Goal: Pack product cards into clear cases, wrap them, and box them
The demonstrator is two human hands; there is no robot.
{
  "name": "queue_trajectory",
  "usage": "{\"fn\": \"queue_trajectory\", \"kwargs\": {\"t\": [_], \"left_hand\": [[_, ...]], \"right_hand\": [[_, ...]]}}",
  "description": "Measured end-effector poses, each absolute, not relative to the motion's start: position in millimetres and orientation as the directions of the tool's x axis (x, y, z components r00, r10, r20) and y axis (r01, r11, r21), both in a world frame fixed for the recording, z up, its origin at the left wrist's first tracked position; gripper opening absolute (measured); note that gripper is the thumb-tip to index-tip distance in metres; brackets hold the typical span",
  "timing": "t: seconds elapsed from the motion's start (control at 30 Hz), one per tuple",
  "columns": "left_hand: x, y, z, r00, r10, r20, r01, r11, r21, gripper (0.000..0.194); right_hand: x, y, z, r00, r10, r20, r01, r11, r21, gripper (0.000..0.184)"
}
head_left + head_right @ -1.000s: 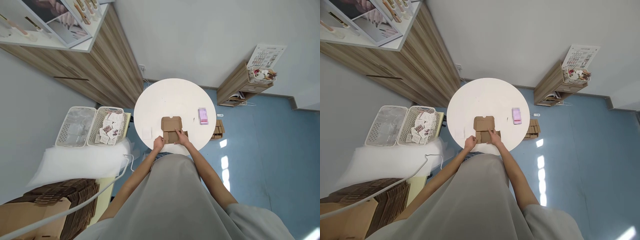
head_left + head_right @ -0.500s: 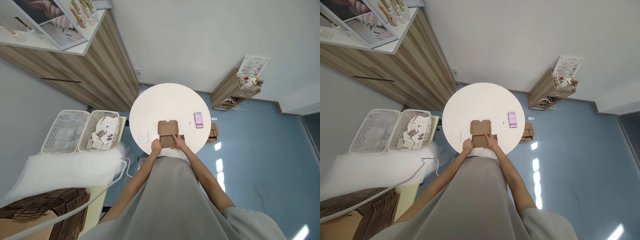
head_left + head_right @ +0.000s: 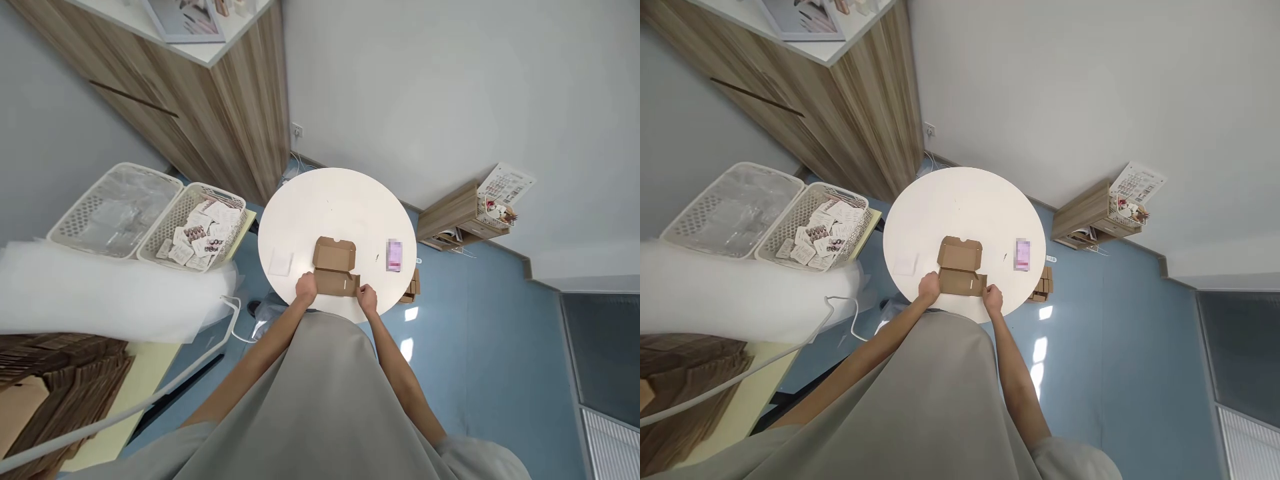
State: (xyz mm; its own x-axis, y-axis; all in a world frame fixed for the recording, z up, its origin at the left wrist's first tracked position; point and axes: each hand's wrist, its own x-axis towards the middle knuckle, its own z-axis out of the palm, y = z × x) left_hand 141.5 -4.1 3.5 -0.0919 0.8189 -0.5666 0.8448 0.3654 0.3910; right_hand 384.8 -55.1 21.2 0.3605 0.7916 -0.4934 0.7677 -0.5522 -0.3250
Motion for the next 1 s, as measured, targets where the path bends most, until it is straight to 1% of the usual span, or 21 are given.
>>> {"fn": "queue_trajectory", "kwargs": {"t": [0.1,0.27,0.37,0.5,0.6,0.67,0.77,1.0], "left_hand": [[141,-4,6,-0.082,0.802,-0.591,0.856,0.36,0.371,0.03],[142,-3,9,-0.073,0.793,-0.605,0.869,0.349,0.352,0.032],[142,-3,11,-0.072,0.791,-0.608,0.874,0.344,0.343,0.03],[141,-3,11,-0.065,0.792,-0.607,0.881,0.332,0.338,0.027],[140,-3,9,-0.057,0.796,-0.603,0.885,0.32,0.338,0.025],[140,-3,8,-0.053,0.797,-0.601,0.887,0.315,0.338,0.025],[139,-4,6,-0.047,0.8,-0.599,0.888,0.308,0.341,0.025],[137,-3,2,-0.032,0.803,-0.595,0.894,0.29,0.343,0.024]], "right_hand": [[374,-50,24,0.327,0.827,-0.458,0.803,-0.499,-0.327,0.014],[348,-42,28,0.18,0.874,-0.45,0.87,-0.356,-0.342,0.008],[336,-37,27,0.123,0.889,-0.441,0.893,-0.293,-0.342,0.012],[335,-26,26,0.152,0.891,-0.428,0.885,-0.315,-0.342,0.025],[339,-18,24,0.187,0.85,-0.492,0.899,-0.35,-0.264,0.023],[339,-16,22,0.202,0.831,-0.519,0.909,-0.356,-0.216,0.025],[336,-15,19,0.221,0.821,-0.526,0.917,-0.358,-0.174,0.028],[322,-11,19,0.249,0.807,-0.535,0.934,-0.346,-0.087,0.026]]}}
